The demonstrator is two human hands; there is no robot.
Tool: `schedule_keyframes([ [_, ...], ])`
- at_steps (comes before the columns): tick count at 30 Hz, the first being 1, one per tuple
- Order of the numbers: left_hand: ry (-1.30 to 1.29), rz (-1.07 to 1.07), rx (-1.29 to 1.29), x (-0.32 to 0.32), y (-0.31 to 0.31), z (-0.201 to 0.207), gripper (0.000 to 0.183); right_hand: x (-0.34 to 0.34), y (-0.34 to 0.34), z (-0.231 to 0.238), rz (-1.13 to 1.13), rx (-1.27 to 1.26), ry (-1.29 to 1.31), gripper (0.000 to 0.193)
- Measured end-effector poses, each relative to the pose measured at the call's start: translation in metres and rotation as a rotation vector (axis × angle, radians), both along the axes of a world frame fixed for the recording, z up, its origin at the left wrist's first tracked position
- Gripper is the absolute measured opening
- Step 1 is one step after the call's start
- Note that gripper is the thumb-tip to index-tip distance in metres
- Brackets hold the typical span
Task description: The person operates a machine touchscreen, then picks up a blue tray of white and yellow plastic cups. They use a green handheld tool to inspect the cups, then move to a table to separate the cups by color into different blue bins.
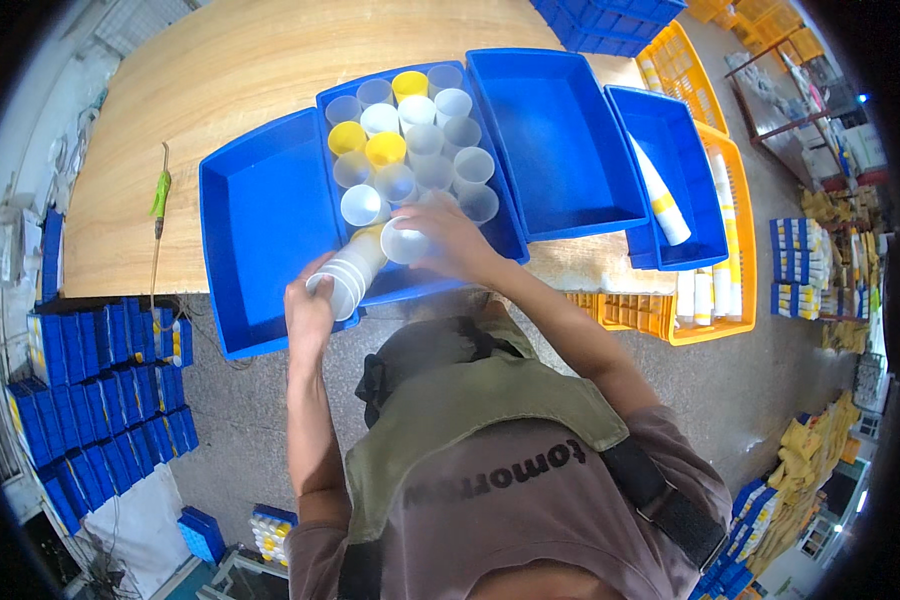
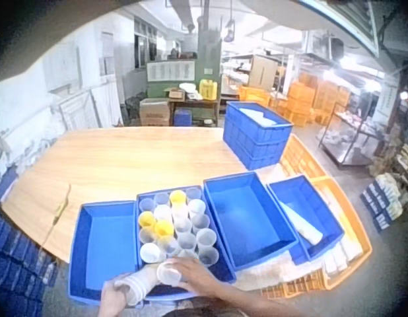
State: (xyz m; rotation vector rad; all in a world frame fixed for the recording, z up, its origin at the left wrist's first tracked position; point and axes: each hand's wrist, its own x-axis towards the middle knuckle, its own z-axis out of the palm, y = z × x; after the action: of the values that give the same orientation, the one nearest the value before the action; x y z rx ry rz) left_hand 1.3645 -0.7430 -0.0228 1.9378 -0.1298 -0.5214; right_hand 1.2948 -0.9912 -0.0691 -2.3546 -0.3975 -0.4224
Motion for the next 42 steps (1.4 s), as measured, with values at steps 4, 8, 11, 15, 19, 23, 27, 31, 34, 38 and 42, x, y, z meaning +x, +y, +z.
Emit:
schedule_keyframes([
  [4,-0.504,-0.092,0.223,-0.005,0.004,0.031,0.037,0.003,0.005,-0.002,-0.137,-0.147,-0.016,0.084],
  [8,-0.497,-0.146,0.145,-0.026,0.007,0.068,0.049,-0.032,0.038,0.039,0.058,0.020,0.008,0.094],
  [11,-0.483,-0.090,0.026,-0.042,-0.008,0.075,0.032,-0.045,0.059,0.057,0.010,-0.053,0.032,0.078],
  [15,-0.461,-0.069,-0.014,-0.041,-0.011,0.074,0.016,-0.065,0.030,0.043,-0.298,-0.077,0.006,0.060],
  [19,-0.465,-0.229,0.098,-0.026,-0.018,0.052,0.016,-0.083,-0.009,0.014,-0.642,0.107,0.139,0.061],
  [23,-0.439,-0.336,0.103,-0.016,-0.053,0.018,0.023,-0.088,-0.007,0.022,-0.638,-0.075,0.183,0.066],
  [27,-0.619,-0.326,0.076,-0.019,-0.064,0.020,0.022,-0.076,0.024,0.056,-0.316,-0.014,0.100,0.076],
  [31,-0.565,-0.263,-0.074,-0.022,-0.051,0.045,0.029,-0.055,0.036,0.076,-0.196,-0.075,0.184,0.074],
  [34,-0.609,-0.173,-0.126,-0.024,-0.045,0.048,0.033,-0.049,0.034,0.074,-0.236,-0.128,0.020,0.074],
  [38,-0.678,-0.124,-0.079,-0.033,-0.038,0.033,0.036,-0.049,0.038,0.067,-0.210,-0.191,0.011,0.076],
  [42,-0.754,-0.051,-0.091,-0.034,-0.020,0.027,0.035,-0.047,0.030,0.069,-0.300,-0.331,-0.018,0.077],
])
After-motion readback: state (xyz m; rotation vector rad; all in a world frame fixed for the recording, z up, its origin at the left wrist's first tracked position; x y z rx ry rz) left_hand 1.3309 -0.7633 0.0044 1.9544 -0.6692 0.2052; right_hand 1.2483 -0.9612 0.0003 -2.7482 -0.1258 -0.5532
